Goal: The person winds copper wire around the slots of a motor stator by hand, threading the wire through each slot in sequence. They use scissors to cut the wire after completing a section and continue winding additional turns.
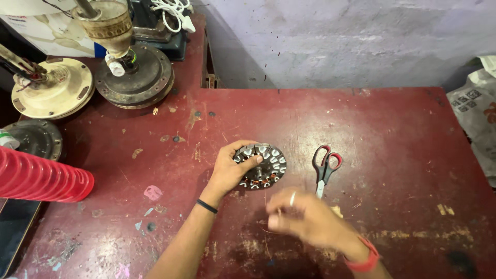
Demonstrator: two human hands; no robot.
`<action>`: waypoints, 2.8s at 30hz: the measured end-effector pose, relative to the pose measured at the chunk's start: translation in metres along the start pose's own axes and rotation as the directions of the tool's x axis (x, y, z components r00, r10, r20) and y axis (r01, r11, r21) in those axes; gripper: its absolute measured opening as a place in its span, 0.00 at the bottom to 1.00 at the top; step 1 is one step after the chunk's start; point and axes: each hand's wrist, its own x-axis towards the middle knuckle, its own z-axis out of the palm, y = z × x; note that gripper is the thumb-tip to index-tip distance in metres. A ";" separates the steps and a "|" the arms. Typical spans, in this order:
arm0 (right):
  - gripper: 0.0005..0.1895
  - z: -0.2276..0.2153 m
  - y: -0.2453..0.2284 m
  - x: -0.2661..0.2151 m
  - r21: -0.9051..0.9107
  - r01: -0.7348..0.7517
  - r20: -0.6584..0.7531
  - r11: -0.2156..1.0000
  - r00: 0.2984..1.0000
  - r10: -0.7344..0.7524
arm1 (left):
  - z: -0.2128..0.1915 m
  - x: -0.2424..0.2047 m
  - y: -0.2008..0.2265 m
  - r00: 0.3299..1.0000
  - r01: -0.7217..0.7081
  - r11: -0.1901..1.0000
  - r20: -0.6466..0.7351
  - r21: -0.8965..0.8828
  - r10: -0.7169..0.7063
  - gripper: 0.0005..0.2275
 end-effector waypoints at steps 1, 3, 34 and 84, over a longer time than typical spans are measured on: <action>0.15 -0.004 -0.010 -0.007 -0.062 0.083 0.157 0.995 0.985 -0.073 | 0.000 0.000 0.000 1.000 0.008 1.000 -0.004 0.000 -0.008 0.13; 0.19 -0.012 -0.029 -0.021 -0.220 -0.351 0.483 0.910 0.772 0.414 | 0.001 -0.001 -0.001 1.000 0.016 1.000 -0.014 0.007 -0.016 0.13; 0.14 -0.073 -0.036 0.000 -0.449 -0.242 -0.521 0.860 0.853 -0.031 | -0.009 0.001 -0.007 1.000 -0.012 0.992 0.018 -0.128 0.014 0.12; 0.09 -0.019 0.041 0.104 0.113 -0.127 -0.310 0.985 0.938 0.157 | 0.048 -0.052 0.078 0.948 0.305 0.858 -0.214 0.412 -0.234 0.12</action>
